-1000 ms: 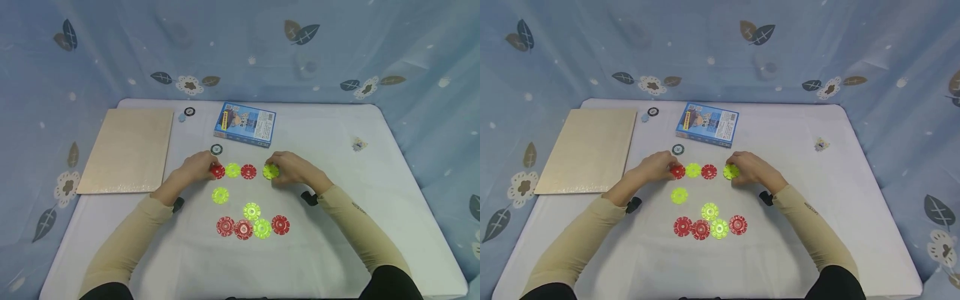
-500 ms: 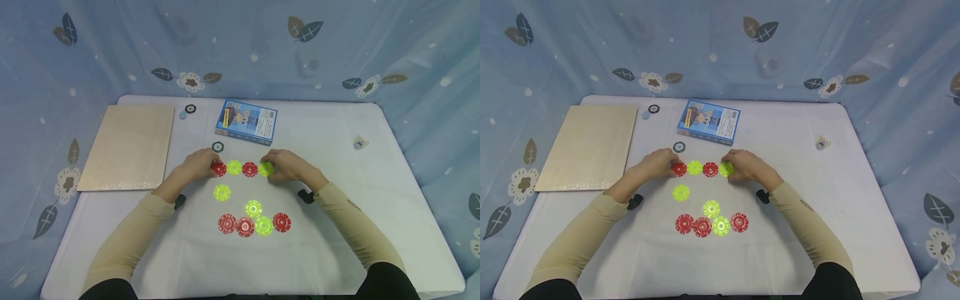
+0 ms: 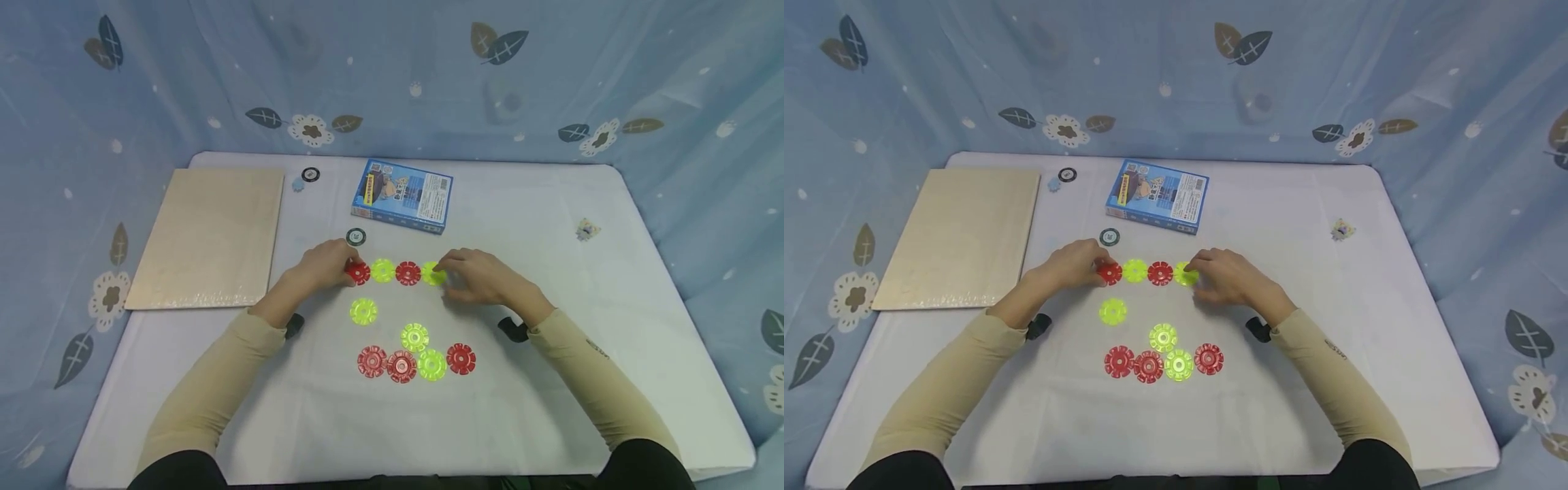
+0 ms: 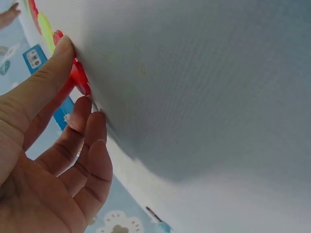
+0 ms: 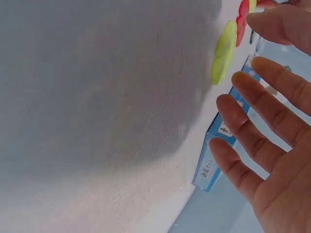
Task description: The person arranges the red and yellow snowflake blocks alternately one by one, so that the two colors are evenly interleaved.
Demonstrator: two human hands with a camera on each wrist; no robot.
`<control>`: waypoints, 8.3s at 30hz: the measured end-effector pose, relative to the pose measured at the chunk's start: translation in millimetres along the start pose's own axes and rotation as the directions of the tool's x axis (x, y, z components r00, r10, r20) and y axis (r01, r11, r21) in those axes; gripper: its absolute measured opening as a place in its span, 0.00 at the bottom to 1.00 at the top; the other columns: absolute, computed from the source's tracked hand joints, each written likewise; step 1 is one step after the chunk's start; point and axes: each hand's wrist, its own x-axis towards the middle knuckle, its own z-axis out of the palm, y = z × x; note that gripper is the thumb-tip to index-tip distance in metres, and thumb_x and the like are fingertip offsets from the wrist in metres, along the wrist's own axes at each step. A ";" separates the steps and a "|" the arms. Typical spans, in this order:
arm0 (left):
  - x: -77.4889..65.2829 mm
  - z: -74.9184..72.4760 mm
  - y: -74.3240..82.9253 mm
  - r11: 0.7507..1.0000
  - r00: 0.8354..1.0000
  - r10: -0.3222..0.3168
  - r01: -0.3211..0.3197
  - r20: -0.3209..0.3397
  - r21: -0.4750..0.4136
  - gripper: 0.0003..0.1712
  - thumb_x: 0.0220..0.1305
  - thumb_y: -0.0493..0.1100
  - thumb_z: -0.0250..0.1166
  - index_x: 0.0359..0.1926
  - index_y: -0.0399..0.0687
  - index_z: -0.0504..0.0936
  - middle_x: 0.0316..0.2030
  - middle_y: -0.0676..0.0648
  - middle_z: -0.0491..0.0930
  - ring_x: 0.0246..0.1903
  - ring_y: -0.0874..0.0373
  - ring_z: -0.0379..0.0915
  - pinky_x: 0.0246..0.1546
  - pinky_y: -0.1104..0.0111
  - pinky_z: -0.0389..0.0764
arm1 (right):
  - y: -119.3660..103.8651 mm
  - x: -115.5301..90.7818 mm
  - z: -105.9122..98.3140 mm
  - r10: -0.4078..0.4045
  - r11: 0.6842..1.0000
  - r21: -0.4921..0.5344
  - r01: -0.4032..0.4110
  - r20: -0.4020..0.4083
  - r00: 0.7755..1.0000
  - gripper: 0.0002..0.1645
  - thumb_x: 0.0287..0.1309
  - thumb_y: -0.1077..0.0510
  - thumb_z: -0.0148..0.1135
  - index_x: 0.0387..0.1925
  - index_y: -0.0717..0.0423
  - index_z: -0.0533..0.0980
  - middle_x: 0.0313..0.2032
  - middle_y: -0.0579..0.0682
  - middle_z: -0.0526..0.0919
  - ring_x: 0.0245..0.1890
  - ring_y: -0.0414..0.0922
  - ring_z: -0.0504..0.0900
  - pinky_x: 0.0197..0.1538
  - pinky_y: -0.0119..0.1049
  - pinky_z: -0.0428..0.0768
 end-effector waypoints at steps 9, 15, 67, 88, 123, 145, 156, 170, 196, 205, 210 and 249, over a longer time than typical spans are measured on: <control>0.5 -5.0 -0.9 1.000 1.000 -0.006 0.006 0.001 -0.001 0.25 0.52 0.42 0.74 0.53 0.45 0.82 0.46 0.45 0.82 0.46 0.52 0.77 0.48 0.59 0.78 | -12.8 -30.2 3.3 -0.045 0.999 0.030 0.044 0.053 0.998 0.26 0.48 0.46 0.72 0.51 0.45 0.80 0.51 0.46 0.83 0.52 0.47 0.80 0.56 0.46 0.78; 1.1 -3.6 -0.1 1.000 1.000 -0.003 0.003 0.004 -0.004 0.25 0.52 0.42 0.74 0.53 0.45 0.82 0.45 0.45 0.82 0.46 0.52 0.77 0.48 0.59 0.78 | -30.3 -58.0 12.0 -0.115 0.993 0.016 0.114 0.136 0.984 0.29 0.45 0.42 0.72 0.51 0.42 0.79 0.49 0.41 0.81 0.47 0.41 0.79 0.52 0.42 0.79; -4.0 3.2 -1.6 1.000 1.000 0.009 -0.009 -0.023 0.014 0.26 0.51 0.42 0.75 0.53 0.45 0.82 0.45 0.45 0.82 0.44 0.53 0.76 0.47 0.59 0.78 | 15.0 -34.2 2.3 0.063 0.998 -0.009 -0.062 0.043 0.997 0.26 0.41 0.47 0.74 0.45 0.51 0.80 0.43 0.45 0.80 0.37 0.39 0.77 0.42 0.34 0.81; -5.2 2.8 -0.3 1.000 1.000 -0.006 0.006 -0.019 0.005 0.26 0.51 0.43 0.75 0.53 0.45 0.82 0.44 0.46 0.82 0.42 0.53 0.75 0.46 0.61 0.78 | 31.9 3.9 -1.0 0.101 0.994 0.031 -0.103 0.046 0.994 0.25 0.43 0.47 0.73 0.45 0.51 0.82 0.42 0.47 0.79 0.38 0.43 0.75 0.44 0.37 0.79; -3.0 0.7 -0.7 1.000 1.000 -0.009 0.009 0.000 0.010 0.25 0.52 0.43 0.74 0.53 0.46 0.82 0.44 0.46 0.82 0.43 0.54 0.76 0.45 0.62 0.77 | 12.8 0.5 -11.0 -0.024 0.999 -0.028 0.022 -0.093 0.995 0.20 0.50 0.49 0.69 0.46 0.51 0.82 0.49 0.51 0.83 0.50 0.50 0.79 0.52 0.48 0.79; -3.8 0.2 -0.9 1.000 1.000 -0.015 0.015 0.003 -0.012 0.26 0.52 0.42 0.74 0.54 0.45 0.81 0.45 0.46 0.82 0.45 0.53 0.76 0.46 0.61 0.77 | 25.8 -9.8 -23.1 0.141 0.990 0.010 -0.141 -0.052 0.989 0.18 0.59 0.54 0.61 0.50 0.54 0.80 0.51 0.55 0.82 0.49 0.53 0.81 0.53 0.52 0.79; -3.4 -1.7 0.8 1.000 1.000 -0.005 0.005 -0.005 -0.009 0.26 0.52 0.42 0.74 0.54 0.46 0.82 0.45 0.46 0.82 0.45 0.53 0.77 0.47 0.61 0.78 | -3.3 5.5 -8.9 -0.001 1.000 -0.029 0.000 -0.015 1.000 0.19 0.55 0.51 0.67 0.49 0.52 0.81 0.48 0.50 0.83 0.42 0.47 0.81 0.48 0.45 0.82; -3.7 -0.4 -0.9 1.000 1.000 0.002 -0.002 0.007 0.017 0.26 0.52 0.43 0.74 0.53 0.46 0.82 0.46 0.46 0.82 0.45 0.53 0.77 0.47 0.61 0.78 | -80.4 42.5 7.0 -0.320 0.943 -0.069 0.327 0.095 0.943 0.23 0.54 0.48 0.68 0.52 0.49 0.79 0.53 0.49 0.81 0.55 0.47 0.80 0.60 0.43 0.77; -1.7 0.7 -2.2 1.000 1.000 0.016 -0.016 -0.013 0.022 0.22 0.52 0.44 0.74 0.50 0.47 0.84 0.40 0.48 0.83 0.41 0.54 0.76 0.43 0.62 0.78 | -133.5 78.5 30.6 -0.170 0.974 -0.087 0.207 0.315 0.934 0.38 0.46 0.48 0.74 0.59 0.48 0.70 0.62 0.51 0.70 0.46 0.42 0.79 0.55 0.36 0.80; -2.6 1.8 -1.7 1.000 1.000 0.012 -0.012 -0.007 0.028 0.23 0.51 0.43 0.74 0.51 0.47 0.83 0.41 0.47 0.83 0.41 0.54 0.76 0.44 0.62 0.79 | -131.2 74.3 25.3 -0.178 0.970 -0.103 0.219 0.313 0.933 0.36 0.45 0.49 0.74 0.58 0.50 0.74 0.61 0.50 0.73 0.48 0.43 0.81 0.55 0.36 0.80; -3.0 2.2 -2.2 1.000 1.000 0.021 -0.020 -0.011 0.018 0.24 0.51 0.41 0.75 0.51 0.46 0.83 0.42 0.47 0.83 0.42 0.54 0.77 0.44 0.61 0.79 | -119.6 64.8 17.5 -0.149 0.984 -0.051 0.169 0.273 0.950 0.36 0.46 0.48 0.73 0.59 0.50 0.75 0.54 0.49 0.79 0.51 0.44 0.81 0.57 0.37 0.79; -3.4 0.9 -4.1 1.000 1.000 0.008 -0.007 0.004 -0.016 0.25 0.52 0.42 0.74 0.53 0.46 0.82 0.45 0.46 0.82 0.45 0.53 0.76 0.47 0.60 0.78 | 44.1 -35.2 -8.0 0.243 0.960 -0.150 -0.237 0.028 0.970 0.29 0.41 0.52 0.74 0.49 0.56 0.81 0.49 0.56 0.83 0.44 0.52 0.82 0.50 0.51 0.81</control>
